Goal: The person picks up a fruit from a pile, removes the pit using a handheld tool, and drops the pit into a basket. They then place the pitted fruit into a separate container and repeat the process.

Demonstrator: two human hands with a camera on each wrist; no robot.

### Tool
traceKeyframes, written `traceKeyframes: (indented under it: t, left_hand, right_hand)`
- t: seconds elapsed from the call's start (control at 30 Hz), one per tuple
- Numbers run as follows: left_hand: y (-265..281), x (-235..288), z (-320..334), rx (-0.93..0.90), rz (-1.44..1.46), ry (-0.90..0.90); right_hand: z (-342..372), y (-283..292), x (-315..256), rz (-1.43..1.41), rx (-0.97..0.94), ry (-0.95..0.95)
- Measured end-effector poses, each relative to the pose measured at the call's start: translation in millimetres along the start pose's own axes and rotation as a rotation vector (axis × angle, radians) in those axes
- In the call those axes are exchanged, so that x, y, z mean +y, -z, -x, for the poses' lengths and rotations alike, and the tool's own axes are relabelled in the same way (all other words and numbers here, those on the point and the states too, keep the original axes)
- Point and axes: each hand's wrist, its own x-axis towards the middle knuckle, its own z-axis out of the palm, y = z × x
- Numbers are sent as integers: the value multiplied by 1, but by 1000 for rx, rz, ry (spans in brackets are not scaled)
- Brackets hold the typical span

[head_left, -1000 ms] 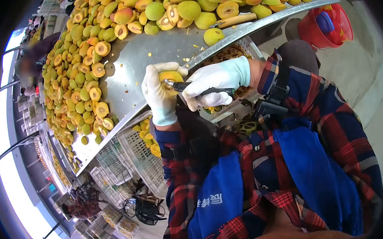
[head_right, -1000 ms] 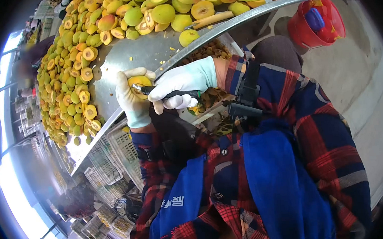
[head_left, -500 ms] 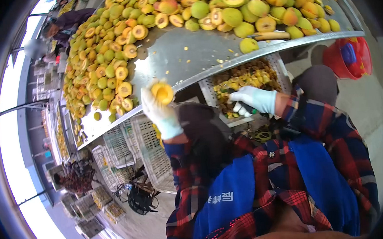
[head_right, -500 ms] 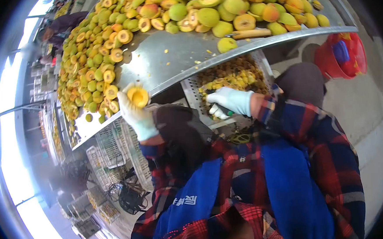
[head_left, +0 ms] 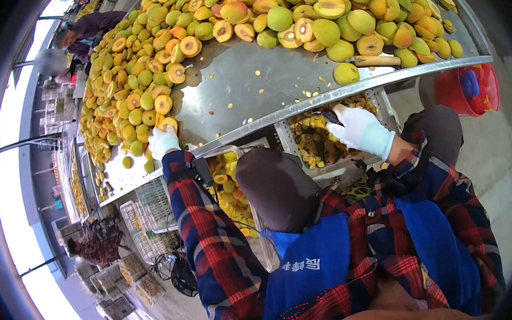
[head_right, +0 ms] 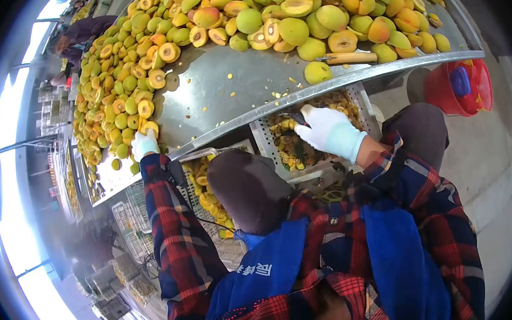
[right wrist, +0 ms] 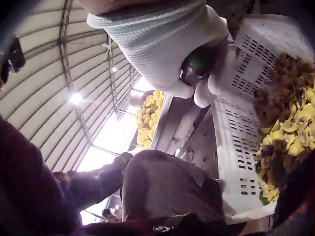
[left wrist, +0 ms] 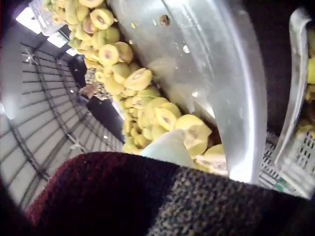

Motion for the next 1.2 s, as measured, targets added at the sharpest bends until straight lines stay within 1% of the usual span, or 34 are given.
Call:
traceKeyframes:
  t: [0.03,0.07,0.13,0.17,0.2,0.23,0.27,0.3,0.4,0.43,0.47,0.53,0.57,0.63,0.67,0.7,0.73,0.77,0.8,0.87,0.9,0.93,0.97,1.0,1.03,1.07,1.1,1.13,1.2]
  left_hand:
    - [-11,10,-1,22,-28,82]
    - [-14,19,2,17,-26,66]
    - [-15,32,9,216,-10,-48]
    - [-11,35,9,178,67,-75]
    - [-8,36,10,173,64,-89]
    - [-4,32,7,119,151,-105]
    - [1,29,5,68,237,-121]
    - [4,27,8,72,232,-132]
    - [32,26,32,-544,1364,-11]
    - [44,34,45,-704,1528,1]
    - [54,46,61,-768,1664,103]
    - [76,67,97,-898,1895,49]
    - [79,80,113,-912,1887,47]
    - [83,103,141,-843,2043,22]
    - [85,112,151,-857,2038,16]
    - [86,120,159,-1040,2178,25]
    - [88,129,168,-1229,2312,37]
    - [97,139,179,-1194,2281,92]
    - [97,146,186,-1202,2274,91]
    - [97,160,199,-955,2295,36]
    - [100,163,205,-898,2284,-161]
    - [103,169,210,-905,2283,-163]
    - [106,174,213,-831,2273,-149]
    - [108,176,215,-756,2261,-132]
    - [104,176,213,-760,2259,-130]
    - [101,176,210,-853,2306,-84]
    - [97,176,208,-947,2349,-36]
    - [93,176,206,-948,2348,-32]
    - [91,176,205,-1054,2407,112]
  right_hand:
    - [2,-2,2,55,37,87]
    - [4,-5,3,108,73,174]
    - [5,-11,6,81,73,265]
    - [7,-13,5,88,70,276]
    - [8,-15,3,94,65,290]
    - [10,-14,0,84,67,283]
    - [12,-12,-3,89,58,320]
    - [13,-9,-5,94,51,359]
    - [13,-7,-11,27,50,374]
    - [14,-6,-16,24,84,385]
    - [14,-5,-18,12,88,379]
    - [15,-4,-23,-127,133,525]
    - [16,-4,-26,-124,159,530]
    - [17,-1,-33,-161,158,538]
    - [17,0,-35,-189,157,559]
    - [14,-6,-33,-197,216,583]
    - [14,-6,-32,-199,222,573]
    - [14,-7,-32,-237,280,592]
    - [14,-8,-33,-278,337,612]
    - [12,-8,-33,-295,359,581]
    - [12,-7,-32,-284,365,577]
    - [11,-6,-31,-272,371,575]
    - [10,-3,-31,-272,373,571]
    - [11,0,-32,-265,329,515]
    - [10,2,-32,-259,285,460]
    - [8,1,-30,-259,284,457]
    - [5,-1,-28,-211,316,476]
    - [3,-3,-26,-164,347,494]
    - [6,-1,-29,-153,313,475]
